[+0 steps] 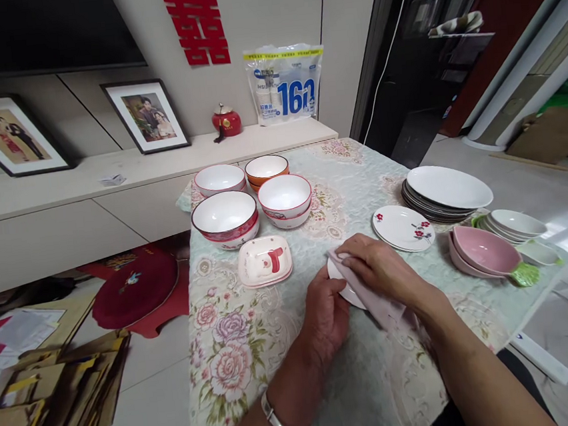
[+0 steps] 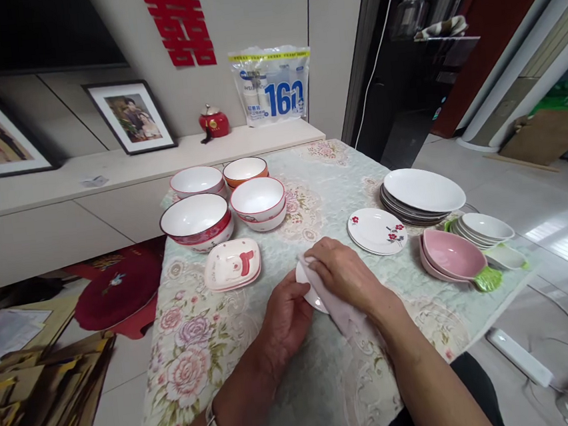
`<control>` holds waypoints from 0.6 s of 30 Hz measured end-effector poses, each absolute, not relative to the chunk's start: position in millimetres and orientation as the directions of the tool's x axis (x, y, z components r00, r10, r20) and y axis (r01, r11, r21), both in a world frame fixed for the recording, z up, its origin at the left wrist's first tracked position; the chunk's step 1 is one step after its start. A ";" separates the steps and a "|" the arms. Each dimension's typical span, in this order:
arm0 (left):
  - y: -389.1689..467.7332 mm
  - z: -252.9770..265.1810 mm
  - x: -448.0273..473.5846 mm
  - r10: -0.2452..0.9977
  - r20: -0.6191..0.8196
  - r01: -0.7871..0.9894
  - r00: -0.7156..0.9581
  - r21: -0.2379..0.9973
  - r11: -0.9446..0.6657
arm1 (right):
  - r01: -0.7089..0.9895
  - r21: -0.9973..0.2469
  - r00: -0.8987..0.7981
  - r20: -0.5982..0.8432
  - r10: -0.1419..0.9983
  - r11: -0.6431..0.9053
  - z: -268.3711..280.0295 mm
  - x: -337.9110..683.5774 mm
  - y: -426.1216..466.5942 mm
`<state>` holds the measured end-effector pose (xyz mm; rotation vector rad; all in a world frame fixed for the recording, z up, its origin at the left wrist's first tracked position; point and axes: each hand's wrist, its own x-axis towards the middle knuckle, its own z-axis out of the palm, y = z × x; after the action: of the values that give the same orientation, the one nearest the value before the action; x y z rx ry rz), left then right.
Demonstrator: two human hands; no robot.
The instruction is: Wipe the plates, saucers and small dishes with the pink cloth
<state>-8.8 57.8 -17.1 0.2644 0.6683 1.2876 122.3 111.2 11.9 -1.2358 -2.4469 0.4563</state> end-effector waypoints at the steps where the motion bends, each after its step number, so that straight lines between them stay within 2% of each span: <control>1: 57.9 -16.3 -8.5 0.944 -0.304 -0.788 0.124 0.548 0.280 | 0.752 -0.418 -0.490 0.162 0.856 0.510 9.6 126.3 114.2; 5: 58.6 -15.9 -6.0 0.958 -0.286 -0.807 0.033 0.558 0.194 | 0.917 -0.262 -0.283 0.105 0.953 0.301 3.1 139.2 123.1; 9: 59.4 -18.2 -5.6 0.942 -0.337 -0.831 0.004 0.522 0.190 | 0.955 -0.162 -0.234 0.096 0.967 0.248 4.4 139.1 121.8; 13: 57.3 -18.2 -6.9 0.935 -0.348 -0.817 0.067 0.519 0.251 | 0.944 -0.163 -0.265 0.145 0.953 0.287 5.5 130.6 117.7; 18: 55.1 -18.2 -5.3 0.938 -0.316 -0.779 0.142 0.549 0.303 | 0.839 -0.262 -0.436 0.200 0.878 0.476 9.4 116.8 109.6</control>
<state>-5.3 55.1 -18.2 0.2797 0.6806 1.2622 116.8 109.6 9.4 -1.4554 -2.4208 0.1764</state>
